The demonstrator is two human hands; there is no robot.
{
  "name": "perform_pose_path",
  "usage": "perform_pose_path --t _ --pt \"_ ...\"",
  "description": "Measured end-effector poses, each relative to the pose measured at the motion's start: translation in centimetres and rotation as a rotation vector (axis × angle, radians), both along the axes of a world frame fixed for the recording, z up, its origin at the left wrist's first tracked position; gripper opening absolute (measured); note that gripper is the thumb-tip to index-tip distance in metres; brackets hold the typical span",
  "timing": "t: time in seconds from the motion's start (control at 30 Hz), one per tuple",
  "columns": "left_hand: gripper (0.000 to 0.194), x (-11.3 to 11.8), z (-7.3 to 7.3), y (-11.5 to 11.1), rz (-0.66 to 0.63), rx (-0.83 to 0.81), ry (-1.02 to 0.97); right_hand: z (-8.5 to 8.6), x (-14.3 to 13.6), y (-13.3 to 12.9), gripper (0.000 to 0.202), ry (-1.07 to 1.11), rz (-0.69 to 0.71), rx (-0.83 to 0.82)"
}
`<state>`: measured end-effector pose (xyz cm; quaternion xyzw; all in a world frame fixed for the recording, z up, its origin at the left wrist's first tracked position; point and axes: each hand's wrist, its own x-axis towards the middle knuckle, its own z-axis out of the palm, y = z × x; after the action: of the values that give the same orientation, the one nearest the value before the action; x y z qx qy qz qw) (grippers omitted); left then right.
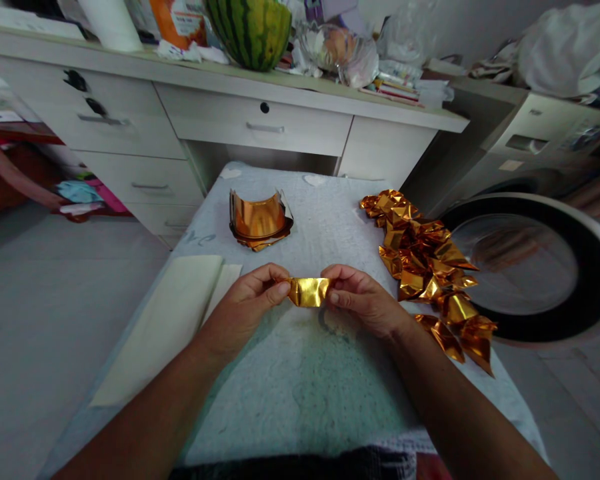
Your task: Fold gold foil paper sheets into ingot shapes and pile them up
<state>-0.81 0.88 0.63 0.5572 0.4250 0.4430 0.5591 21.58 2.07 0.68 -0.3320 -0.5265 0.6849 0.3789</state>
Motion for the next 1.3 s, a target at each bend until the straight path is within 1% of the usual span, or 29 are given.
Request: perform_pose_path --t 0.1,0.2,0.33,0.47,0.63,0.8,0.87,1.03,1.2,1.3 --pt "0.016 0.0 -0.39 0.04 -0.057 -0.121 -0.091 -0.27 0.1 0.1 0.022 0.034 -0.007 0.014" --pt "0.021 0.03 -0.45 0.08 -0.102 -0.183 -0.155 -0.66 0.22 0.14 0.025 0.11 0.038 -0.064" --pt "0.025 0.04 -0.42 0.11 -0.144 -0.218 -0.206 -0.81 0.27 0.06 0.024 0.17 0.099 -0.112" --pt "0.024 0.09 -0.51 0.09 -0.171 -0.226 -0.206 -0.62 0.26 0.0 0.025 0.143 0.112 -0.123" --pt "0.023 0.45 -0.27 0.06 -0.124 -0.215 -0.2 -0.48 0.23 0.02 0.029 0.105 0.098 -0.123" --pt "0.02 0.57 -0.44 0.17 -0.067 -0.215 -0.201 -0.58 0.12 0.03 0.026 0.117 0.106 -0.121" --pt "0.018 0.46 -0.61 0.21 -0.072 -0.221 -0.207 -0.64 0.12 0.01 0.025 0.121 0.106 -0.123" --pt "0.021 0.23 -0.6 0.15 -0.15 -0.291 -0.254 -0.65 0.07 -0.01 0.025 0.129 0.103 -0.141" --pt "0.02 0.27 -0.59 0.08 -0.107 -0.266 -0.249 -0.67 -0.1 -0.01 0.027 0.15 0.085 -0.139" --pt "0.021 0.32 -0.69 0.09 -0.109 -0.268 -0.258 -0.69 -0.13 -0.05 0.026 0.134 0.062 -0.117"
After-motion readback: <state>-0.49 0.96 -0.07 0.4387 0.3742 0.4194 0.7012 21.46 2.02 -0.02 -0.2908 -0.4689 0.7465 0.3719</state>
